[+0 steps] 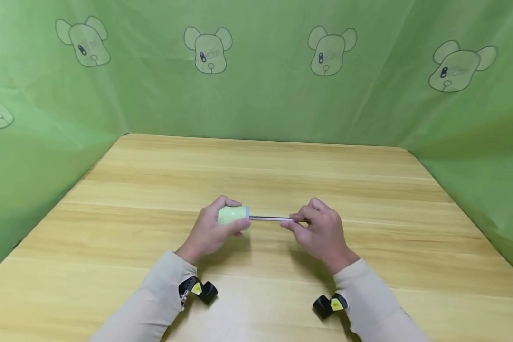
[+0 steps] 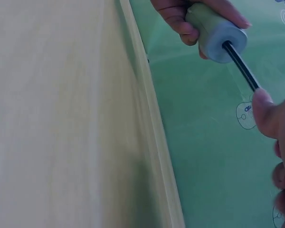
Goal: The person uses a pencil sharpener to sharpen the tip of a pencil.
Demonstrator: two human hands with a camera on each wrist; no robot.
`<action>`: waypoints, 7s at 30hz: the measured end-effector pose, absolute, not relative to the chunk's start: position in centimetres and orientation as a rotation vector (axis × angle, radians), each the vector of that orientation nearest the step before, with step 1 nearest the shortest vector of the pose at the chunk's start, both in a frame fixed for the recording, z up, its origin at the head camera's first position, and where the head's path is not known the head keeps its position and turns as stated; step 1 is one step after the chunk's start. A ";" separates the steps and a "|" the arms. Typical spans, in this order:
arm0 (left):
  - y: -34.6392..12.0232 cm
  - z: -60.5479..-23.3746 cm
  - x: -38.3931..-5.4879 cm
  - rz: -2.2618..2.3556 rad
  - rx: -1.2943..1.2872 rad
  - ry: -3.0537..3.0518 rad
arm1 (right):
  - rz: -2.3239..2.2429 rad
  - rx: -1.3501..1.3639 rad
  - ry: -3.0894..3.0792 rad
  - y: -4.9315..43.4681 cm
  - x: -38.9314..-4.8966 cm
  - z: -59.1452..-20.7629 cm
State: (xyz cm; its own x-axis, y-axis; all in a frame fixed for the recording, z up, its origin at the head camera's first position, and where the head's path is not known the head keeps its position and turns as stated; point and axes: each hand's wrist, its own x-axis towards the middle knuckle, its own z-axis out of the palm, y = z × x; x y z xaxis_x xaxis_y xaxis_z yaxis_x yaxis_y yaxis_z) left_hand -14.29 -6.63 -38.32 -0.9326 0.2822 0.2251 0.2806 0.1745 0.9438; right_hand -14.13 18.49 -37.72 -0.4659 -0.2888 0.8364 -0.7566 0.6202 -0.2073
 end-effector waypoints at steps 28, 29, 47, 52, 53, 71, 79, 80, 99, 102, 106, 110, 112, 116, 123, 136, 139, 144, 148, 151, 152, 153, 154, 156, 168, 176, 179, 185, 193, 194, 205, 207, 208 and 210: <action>-6.2 -37.7 -13.8 1.879 0.561 2.374 | 0.793 0.777 -1.919 18.7 -14.2 -37.6; -6.3 -37.7 -13.8 1.877 0.559 2.375 | 0.781 0.780 -1.924 18.7 -14.1 -37.5; -6.2 -37.7 -13.5 1.884 0.512 2.461 | 0.876 0.670 -2.321 18.4 -13.7 -37.8; -6.1 -37.7 -13.6 1.898 0.521 2.453 | 0.847 0.689 -2.235 18.6 -13.8 -37.6; -6.1 -37.7 -13.7 1.901 0.529 2.445 | 0.838 0.702 -2.207 18.6 -13.9 -37.6; -6.5 -37.4 -13.9 1.793 0.697 2.596 | 0.998 0.671 -2.492 18.7 -13.4 -36.4; -6.6 -37.7 -14.0 1.669 0.839 2.720 | 1.137 0.488 -2.830 18.6 -13.1 -35.9; -6.6 -37.7 -14.1 1.673 0.821 2.731 | 1.072 0.487 -2.788 18.5 -13.2 -36.0; -6.8 -37.0 -14.0 1.958 0.472 2.346 | 0.734 0.842 -1.973 18.4 -14.0 -37.4; -6.8 -37.1 -13.9 1.944 0.475 2.350 | 0.757 0.867 -2.011 18.5 -14.0 -37.6; -7.0 -37.2 -13.9 1.909 0.521 2.391 | 0.883 0.819 -2.180 18.4 -13.9 -37.8; -7.0 -37.2 -13.7 1.878 0.543 2.460 | 0.932 0.738 -2.273 18.4 -13.7 -37.9; -6.8 -37.1 -13.7 1.877 0.544 2.484 | 0.874 0.714 -2.239 18.3 -13.6 -37.8; -6.4 -36.8 -13.7 1.917 0.516 2.485 | 0.763 0.623 -2.150 18.3 -13.8 -37.4; -6.3 -36.9 -13.7 1.948 0.461 2.433 | 0.791 0.615 -2.144 18.4 -13.5 -37.4; -6.4 -37.2 -13.7 1.941 0.505 2.369 | 0.820 0.814 -2.019 19.1 -13.8 -37.3; -6.6 -37.1 -13.7 1.910 0.570 2.450 | 0.933 0.809 -2.170 19.1 -13.6 -36.9; -7.0 -37.0 -13.9 1.759 0.791 2.622 | 1.326 0.536 -2.658 19.0 -13.1 -35.5; -7.2 -36.8 -14.1 1.733 0.787 2.632 | 1.290 0.421 -2.705 18.4 -13.0 -35.5; -7.4 -36.7 -14.0 1.779 0.685 2.605 | 1.058 0.480 -2.522 17.8 -12.9 -36.2; -7.4 -36.7 -13.9 1.799 0.655 2.585 | 0.979 0.495 -2.454 17.6 -13.0 -36.4; -7.4 -36.7 -13.9 1.815 0.628 2.567 | 0.922 0.510 -2.387 17.5 -13.0 -36.6; -7.4 -36.7 -13.9 1.834 0.607 2.544 | 0.877 0.527 -2.327 17.3 -13.0 -36.7; -7.3 -36.7 -13.8 1.871 0.575 2.499 | 0.823 0.562 -2.224 17.2 -13.1 -36.9; -7.0 -36.9 -13.6 2.011 0.582 2.262 | 0.618 0.772 -1.704 17.4 -13.8 -37.6; -7.1 -36.9 -13.5 1.850 0.685 2.508 | 0.848 0.738 -2.145 18.0 -12.9 -37.0; -7.0 -37.0 -13.6 1.744 0.810 2.661 | 1.132 0.556 -2.583 18.2 -12.4 -35.7; -6.5 -37.3 -13.8 1.704 0.886 2.741 | 1.086 0.387 -2.738 18.2 -12.4 -35.4; -6.3 -37.0 -13.7 1.829 0.662 2.659 | 0.821 0.533 -2.266 17.9 -12.9 -36.9; -6.3 -36.9 -13.6 1.860 0.630 2.620 | 0.827 0.558 -2.215 17.9 -13.0 -37.0; -6.6 -36.6 -13.4 2.019 0.531 2.292 | 0.728 0.732 -1.765 17.5 -13.6 -37.3; -6.6 -36.7 -13.3 2.016 0.527 2.292 | 0.733 0.740 -1.803 17.5 -13.5 -37.4; -6.7 -36.8 -13.2 2.013 0.528 2.299 | 0.732 0.743 -1.830 17.6 -13.5 -37.5; -6.7 -36.8 -13.2 1.995 0.533 2.324 | 0.727 0.744 -1.902 17.7 -13.4 -37.5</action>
